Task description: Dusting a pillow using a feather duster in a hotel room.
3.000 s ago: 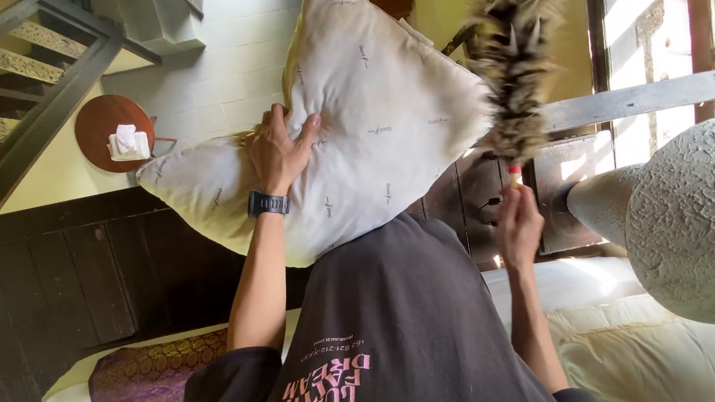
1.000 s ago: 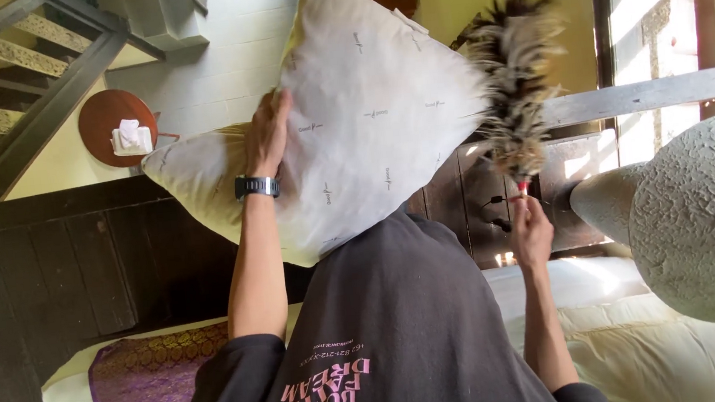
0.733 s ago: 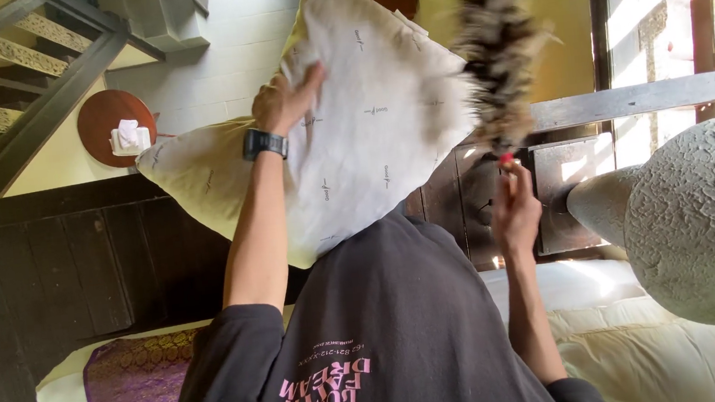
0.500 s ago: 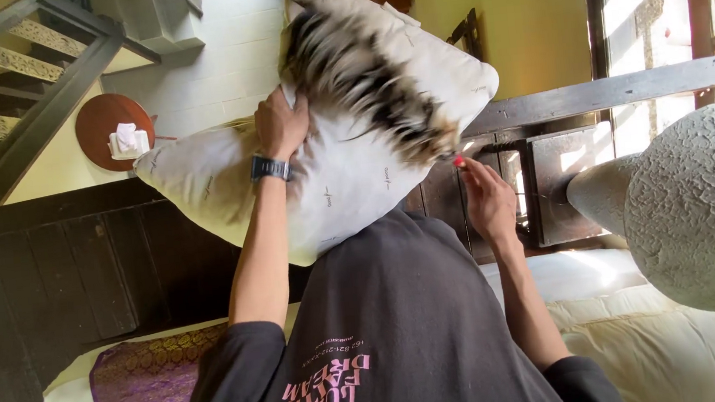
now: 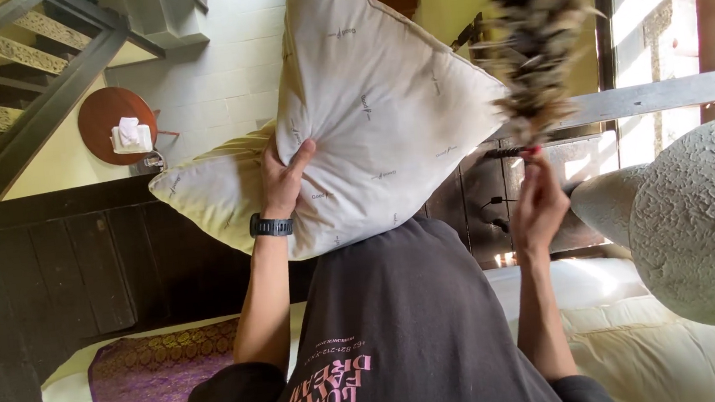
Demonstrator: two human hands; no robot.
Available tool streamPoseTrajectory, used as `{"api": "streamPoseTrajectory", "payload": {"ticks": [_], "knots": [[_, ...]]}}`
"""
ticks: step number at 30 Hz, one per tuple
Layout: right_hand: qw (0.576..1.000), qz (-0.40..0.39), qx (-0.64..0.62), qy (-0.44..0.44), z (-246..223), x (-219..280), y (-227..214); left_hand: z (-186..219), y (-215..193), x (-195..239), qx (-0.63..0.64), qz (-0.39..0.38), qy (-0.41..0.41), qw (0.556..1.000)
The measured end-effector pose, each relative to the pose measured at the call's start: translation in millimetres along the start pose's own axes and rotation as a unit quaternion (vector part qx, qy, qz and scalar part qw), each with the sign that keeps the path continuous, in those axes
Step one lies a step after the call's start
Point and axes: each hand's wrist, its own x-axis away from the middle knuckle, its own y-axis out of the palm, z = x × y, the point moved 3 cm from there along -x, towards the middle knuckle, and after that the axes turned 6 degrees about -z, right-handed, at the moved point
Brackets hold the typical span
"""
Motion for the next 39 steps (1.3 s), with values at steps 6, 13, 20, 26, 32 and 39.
{"api": "streamPoseTrajectory", "payload": {"ticks": [6,13,20,26,32,39], "knots": [[0.975,-0.164,0.061,-0.133,-41,-3,9,9,6,-8,0.003,0.014,-0.032,0.999],[0.969,-0.164,0.151,0.109,90,1,-26,15,20,-28,0.006,-0.055,-0.043,0.998],[0.993,-0.079,0.076,0.039,2,-5,-33,-79,-16,-106,-0.174,-0.099,-0.059,0.978],[0.98,-0.19,0.039,-0.047,-100,-1,8,-91,-3,-142,-0.268,-0.216,-0.037,0.938],[0.974,-0.182,0.115,0.066,-15,16,3,22,34,-130,-0.158,-0.105,-0.166,0.968],[0.971,-0.064,0.179,0.147,-4,15,-11,53,54,-99,-0.016,-0.096,-0.17,0.981]]}}
